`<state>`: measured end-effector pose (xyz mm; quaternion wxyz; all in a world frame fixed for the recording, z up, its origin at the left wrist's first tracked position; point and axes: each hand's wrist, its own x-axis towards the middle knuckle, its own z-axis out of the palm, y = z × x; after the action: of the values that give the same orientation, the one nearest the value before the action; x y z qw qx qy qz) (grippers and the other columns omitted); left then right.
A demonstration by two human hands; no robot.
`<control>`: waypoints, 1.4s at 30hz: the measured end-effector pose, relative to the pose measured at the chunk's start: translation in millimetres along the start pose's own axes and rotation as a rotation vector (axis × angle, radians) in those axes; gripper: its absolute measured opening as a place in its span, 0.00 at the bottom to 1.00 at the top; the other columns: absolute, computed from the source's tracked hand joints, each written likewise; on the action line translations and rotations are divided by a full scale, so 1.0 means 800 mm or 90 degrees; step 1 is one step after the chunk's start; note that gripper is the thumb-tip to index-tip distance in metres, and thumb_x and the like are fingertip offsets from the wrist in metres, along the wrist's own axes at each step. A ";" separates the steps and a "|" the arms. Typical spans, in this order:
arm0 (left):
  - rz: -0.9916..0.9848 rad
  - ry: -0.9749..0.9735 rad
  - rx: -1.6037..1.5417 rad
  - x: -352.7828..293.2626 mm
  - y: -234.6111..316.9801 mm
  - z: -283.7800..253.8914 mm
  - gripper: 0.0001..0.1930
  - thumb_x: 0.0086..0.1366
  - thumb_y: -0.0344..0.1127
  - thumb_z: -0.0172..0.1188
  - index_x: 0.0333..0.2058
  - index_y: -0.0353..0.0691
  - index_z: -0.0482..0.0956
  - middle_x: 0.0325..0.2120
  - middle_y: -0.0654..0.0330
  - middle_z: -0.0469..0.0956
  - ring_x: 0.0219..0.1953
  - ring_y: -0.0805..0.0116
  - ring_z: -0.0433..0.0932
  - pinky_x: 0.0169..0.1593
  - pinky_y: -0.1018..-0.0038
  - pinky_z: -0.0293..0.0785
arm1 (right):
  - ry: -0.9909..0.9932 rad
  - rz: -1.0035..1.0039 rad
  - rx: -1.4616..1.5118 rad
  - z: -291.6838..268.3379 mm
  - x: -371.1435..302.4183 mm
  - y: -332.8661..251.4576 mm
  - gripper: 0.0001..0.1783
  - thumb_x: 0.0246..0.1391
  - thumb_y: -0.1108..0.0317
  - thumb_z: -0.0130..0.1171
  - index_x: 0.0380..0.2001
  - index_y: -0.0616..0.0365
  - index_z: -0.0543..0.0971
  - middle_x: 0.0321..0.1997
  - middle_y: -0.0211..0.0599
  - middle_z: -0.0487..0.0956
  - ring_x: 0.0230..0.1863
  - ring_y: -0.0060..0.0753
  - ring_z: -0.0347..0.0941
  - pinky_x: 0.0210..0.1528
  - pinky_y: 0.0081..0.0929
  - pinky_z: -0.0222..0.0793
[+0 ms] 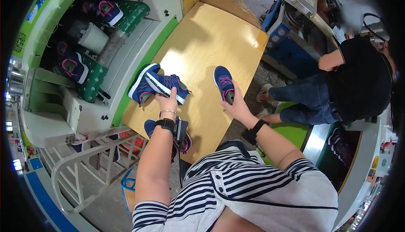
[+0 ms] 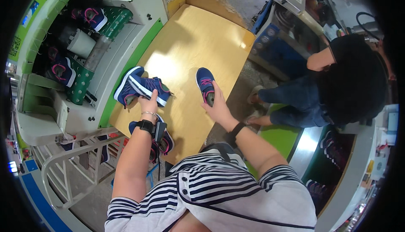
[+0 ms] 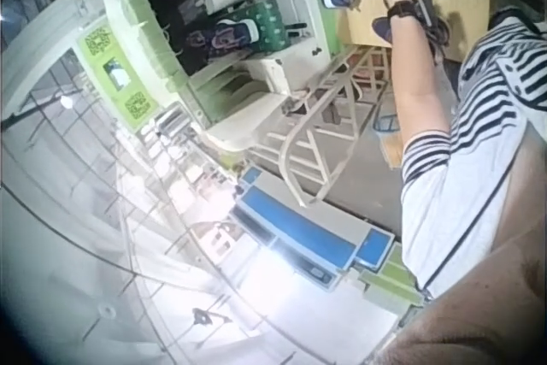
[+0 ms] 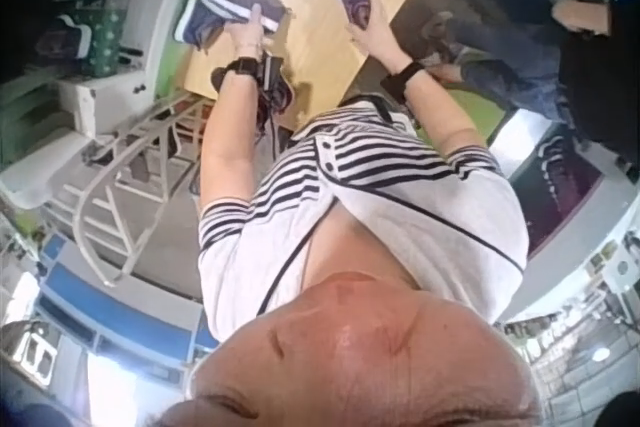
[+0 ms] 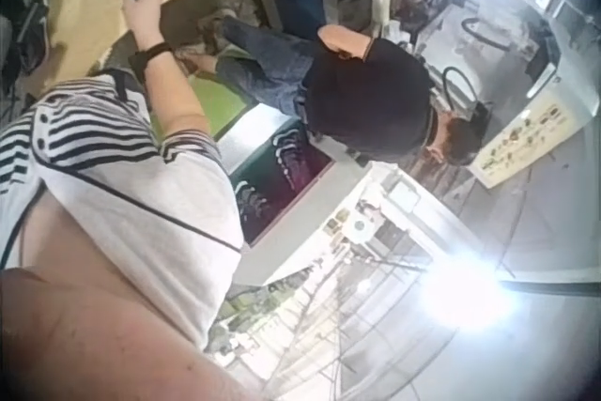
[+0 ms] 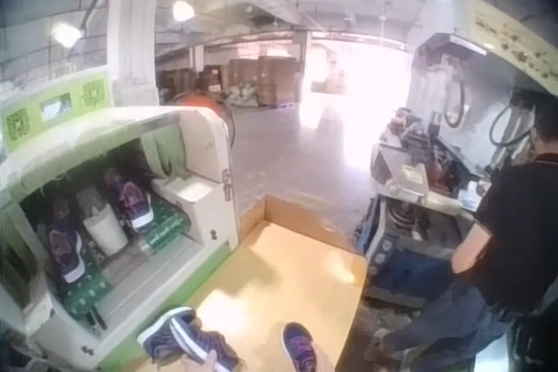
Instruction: Operating a heat-setting conveyor machine in a shoe factory to process athletic shoes.
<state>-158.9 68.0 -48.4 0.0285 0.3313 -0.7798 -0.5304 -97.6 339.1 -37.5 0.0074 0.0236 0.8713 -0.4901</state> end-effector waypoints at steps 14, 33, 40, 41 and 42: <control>0.160 -0.553 0.145 -0.167 -0.024 -0.025 0.54 0.60 0.54 0.68 0.68 0.27 0.43 0.51 0.41 0.74 0.51 0.53 0.78 0.56 0.68 0.73 | -0.014 -0.050 -0.044 0.033 -0.057 -0.007 0.49 0.50 0.75 0.64 0.71 0.58 0.49 0.68 0.61 0.57 0.68 0.66 0.54 0.70 0.50 0.51; 0.296 -0.092 0.348 0.065 -0.033 -0.215 0.36 0.59 0.43 0.68 0.62 0.35 0.67 0.56 0.46 0.74 0.58 0.50 0.73 0.62 0.60 0.68 | -0.062 -0.073 -0.063 0.029 -0.061 -0.014 0.46 0.54 0.75 0.59 0.71 0.63 0.47 0.67 0.63 0.58 0.69 0.64 0.55 0.71 0.47 0.50; 0.192 0.011 0.568 0.085 0.011 -0.116 0.50 0.45 0.53 0.76 0.63 0.38 0.62 0.55 0.45 0.66 0.59 0.40 0.67 0.61 0.55 0.68 | -0.034 -0.091 -0.060 0.026 -0.057 -0.011 0.46 0.55 0.74 0.62 0.71 0.65 0.49 0.68 0.62 0.59 0.69 0.59 0.57 0.70 0.42 0.54; 0.153 -0.029 0.574 0.082 0.012 -0.110 0.49 0.44 0.53 0.77 0.62 0.37 0.63 0.53 0.45 0.67 0.58 0.39 0.67 0.60 0.55 0.69 | -0.027 -0.092 -0.065 0.028 -0.062 -0.007 0.46 0.55 0.74 0.62 0.71 0.65 0.49 0.68 0.62 0.59 0.69 0.59 0.57 0.70 0.42 0.54; 0.186 -0.026 0.387 0.088 -0.004 -0.114 0.48 0.43 0.51 0.78 0.60 0.36 0.64 0.54 0.44 0.66 0.56 0.38 0.68 0.60 0.57 0.69 | -0.011 -0.024 0.052 0.038 -0.067 -0.003 0.45 0.56 0.72 0.62 0.70 0.65 0.49 0.66 0.60 0.62 0.68 0.56 0.61 0.69 0.40 0.56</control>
<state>-175.6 -45.0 -32.8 -0.0115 0.1985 -0.9419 -0.2707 -44.6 310.3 -49.0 0.0044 0.0033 0.8508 -0.5254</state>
